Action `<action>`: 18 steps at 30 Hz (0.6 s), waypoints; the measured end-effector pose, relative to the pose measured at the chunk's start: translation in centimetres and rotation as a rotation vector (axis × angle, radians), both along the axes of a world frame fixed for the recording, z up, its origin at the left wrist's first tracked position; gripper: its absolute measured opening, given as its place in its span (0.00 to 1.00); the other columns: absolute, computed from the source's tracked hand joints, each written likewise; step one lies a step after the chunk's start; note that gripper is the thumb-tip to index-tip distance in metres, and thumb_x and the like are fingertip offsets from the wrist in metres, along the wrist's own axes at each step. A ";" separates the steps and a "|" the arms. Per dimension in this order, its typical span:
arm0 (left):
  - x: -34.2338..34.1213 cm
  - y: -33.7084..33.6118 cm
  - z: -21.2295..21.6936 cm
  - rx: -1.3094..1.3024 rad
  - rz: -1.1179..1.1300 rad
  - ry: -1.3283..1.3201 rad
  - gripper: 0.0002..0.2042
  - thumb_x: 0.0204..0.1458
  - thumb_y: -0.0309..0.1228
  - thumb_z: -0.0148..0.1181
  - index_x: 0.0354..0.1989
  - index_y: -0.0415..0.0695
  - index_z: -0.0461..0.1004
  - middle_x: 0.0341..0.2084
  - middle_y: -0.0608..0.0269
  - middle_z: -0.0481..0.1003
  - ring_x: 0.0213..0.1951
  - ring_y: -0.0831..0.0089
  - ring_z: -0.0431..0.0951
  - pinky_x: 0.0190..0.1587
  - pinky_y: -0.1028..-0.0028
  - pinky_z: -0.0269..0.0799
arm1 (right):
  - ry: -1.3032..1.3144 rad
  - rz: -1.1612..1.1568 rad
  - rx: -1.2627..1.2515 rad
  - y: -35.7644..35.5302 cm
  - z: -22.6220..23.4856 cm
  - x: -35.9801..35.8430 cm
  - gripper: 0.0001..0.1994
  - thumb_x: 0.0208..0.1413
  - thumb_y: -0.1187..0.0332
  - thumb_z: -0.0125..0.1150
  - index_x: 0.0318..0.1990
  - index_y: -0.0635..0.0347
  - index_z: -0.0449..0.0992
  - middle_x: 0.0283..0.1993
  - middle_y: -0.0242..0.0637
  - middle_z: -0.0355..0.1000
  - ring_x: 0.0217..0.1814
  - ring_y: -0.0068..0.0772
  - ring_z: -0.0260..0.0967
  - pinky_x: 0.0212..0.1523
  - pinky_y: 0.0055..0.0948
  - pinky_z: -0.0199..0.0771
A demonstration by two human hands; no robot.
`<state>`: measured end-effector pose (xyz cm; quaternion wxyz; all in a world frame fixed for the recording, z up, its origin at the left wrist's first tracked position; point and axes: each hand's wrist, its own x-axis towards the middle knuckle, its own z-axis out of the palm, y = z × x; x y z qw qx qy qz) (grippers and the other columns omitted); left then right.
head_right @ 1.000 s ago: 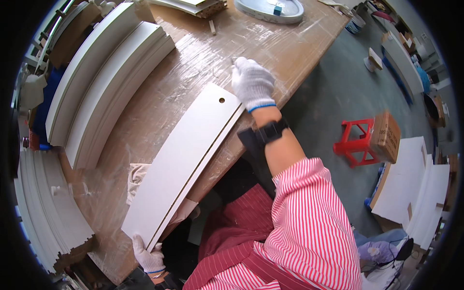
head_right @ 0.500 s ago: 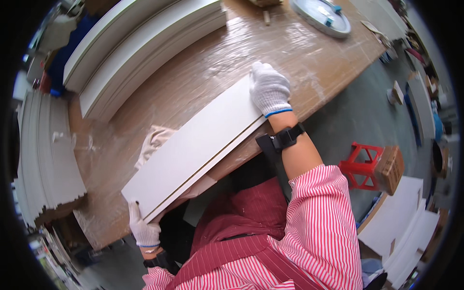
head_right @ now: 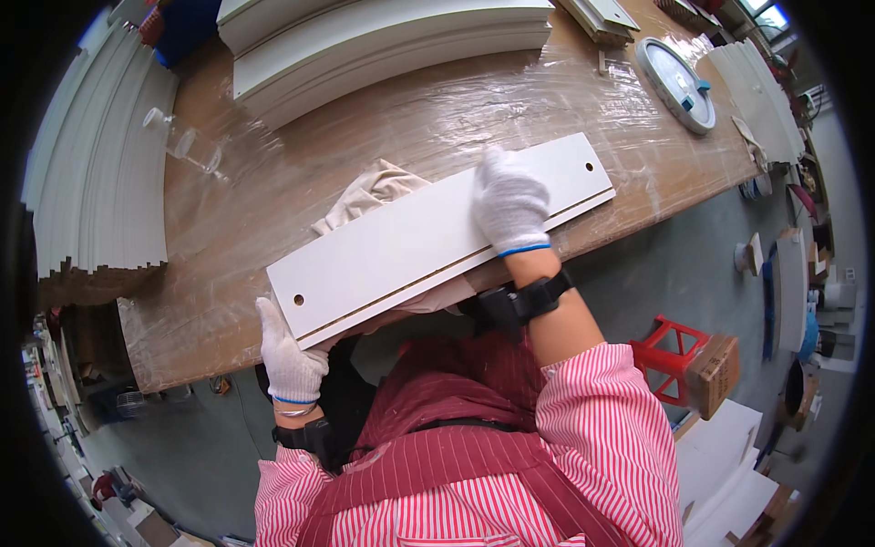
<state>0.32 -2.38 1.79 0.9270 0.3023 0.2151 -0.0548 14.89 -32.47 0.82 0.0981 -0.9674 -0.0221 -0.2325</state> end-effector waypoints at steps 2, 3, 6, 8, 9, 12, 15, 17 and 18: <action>0.1 0.1 -0.1 0.023 -0.016 -0.027 0.34 0.68 0.58 0.36 0.72 0.44 0.54 0.62 0.50 0.68 0.58 0.51 0.75 0.51 0.50 0.82 | 0.047 0.083 0.086 3.3 0.0 -1.1 0.05 0.60 0.68 0.57 0.35 0.59 0.73 0.29 0.50 0.73 0.32 0.55 0.74 0.30 0.48 0.74; 0.1 0.1 -0.1 0.057 -0.035 -0.050 0.35 0.67 0.60 0.35 0.72 0.45 0.53 0.63 0.50 0.67 0.59 0.51 0.74 0.52 0.50 0.82 | 0.056 0.162 0.094 5.4 -0.1 -1.6 0.03 0.58 0.70 0.57 0.34 0.58 0.73 0.29 0.49 0.73 0.31 0.55 0.74 0.30 0.47 0.74; 0.2 0.1 0.0 0.036 -0.017 -0.067 0.36 0.66 0.61 0.32 0.72 0.45 0.52 0.64 0.47 0.65 0.59 0.46 0.73 0.49 0.42 0.82 | 0.053 0.418 0.171 13.5 -0.5 -3.8 0.03 0.50 0.73 0.58 0.33 0.57 0.72 0.27 0.47 0.71 0.28 0.53 0.73 0.28 0.45 0.73; 0.1 0.5 -0.4 0.066 -0.044 -0.060 0.38 0.65 0.64 0.31 0.72 0.46 0.53 0.64 0.49 0.65 0.61 0.47 0.71 0.52 0.44 0.80 | 0.097 0.566 0.182 19.3 2.0 -6.1 0.03 0.49 0.71 0.59 0.31 0.57 0.73 0.28 0.47 0.72 0.30 0.52 0.75 0.30 0.46 0.74; 0.1 0.8 -1.0 -0.089 0.054 -0.032 0.38 0.65 0.64 0.31 0.72 0.46 0.53 0.65 0.51 0.64 0.62 0.48 0.70 0.54 0.45 0.78 | 0.219 0.647 0.158 22.1 3.4 -7.2 0.03 0.50 0.70 0.59 0.30 0.57 0.72 0.28 0.47 0.73 0.32 0.52 0.76 0.32 0.47 0.75; -0.6 1.4 -0.9 -0.241 0.149 -0.088 0.41 0.64 0.67 0.28 0.74 0.47 0.51 0.67 0.54 0.63 0.66 0.50 0.66 0.59 0.50 0.73 | 0.417 0.760 0.398 23.6 4.5 -8.3 0.05 0.53 0.71 0.59 0.36 0.58 0.78 0.33 0.47 0.77 0.37 0.53 0.77 0.41 0.46 0.77; 0.2 1.3 -0.3 -0.197 -0.090 -0.184 0.48 0.58 0.73 0.25 0.76 0.46 0.44 0.70 0.48 0.57 0.66 0.41 0.64 0.60 0.39 0.69 | 0.287 0.546 0.781 16.4 1.5 -6.4 0.10 0.56 0.74 0.63 0.46 0.57 0.80 0.39 0.41 0.80 0.40 0.33 0.79 0.43 0.33 0.78; 0.3 1.5 -0.6 -0.265 -0.071 -0.203 0.50 0.57 0.74 0.25 0.76 0.45 0.42 0.71 0.43 0.54 0.67 0.37 0.61 0.60 0.36 0.68 | 0.239 0.130 0.584 10.5 1.5 -4.7 0.07 0.61 0.71 0.61 0.44 0.58 0.80 0.35 0.43 0.79 0.35 0.31 0.76 0.40 0.32 0.77; 0.1 1.8 -0.8 -0.273 -0.085 -0.217 0.50 0.56 0.75 0.25 0.76 0.45 0.41 0.71 0.42 0.53 0.68 0.37 0.60 0.60 0.37 0.69 | 0.215 -0.069 0.463 8.5 1.4 -3.9 0.06 0.61 0.68 0.60 0.42 0.58 0.80 0.35 0.47 0.79 0.34 0.40 0.78 0.39 0.35 0.77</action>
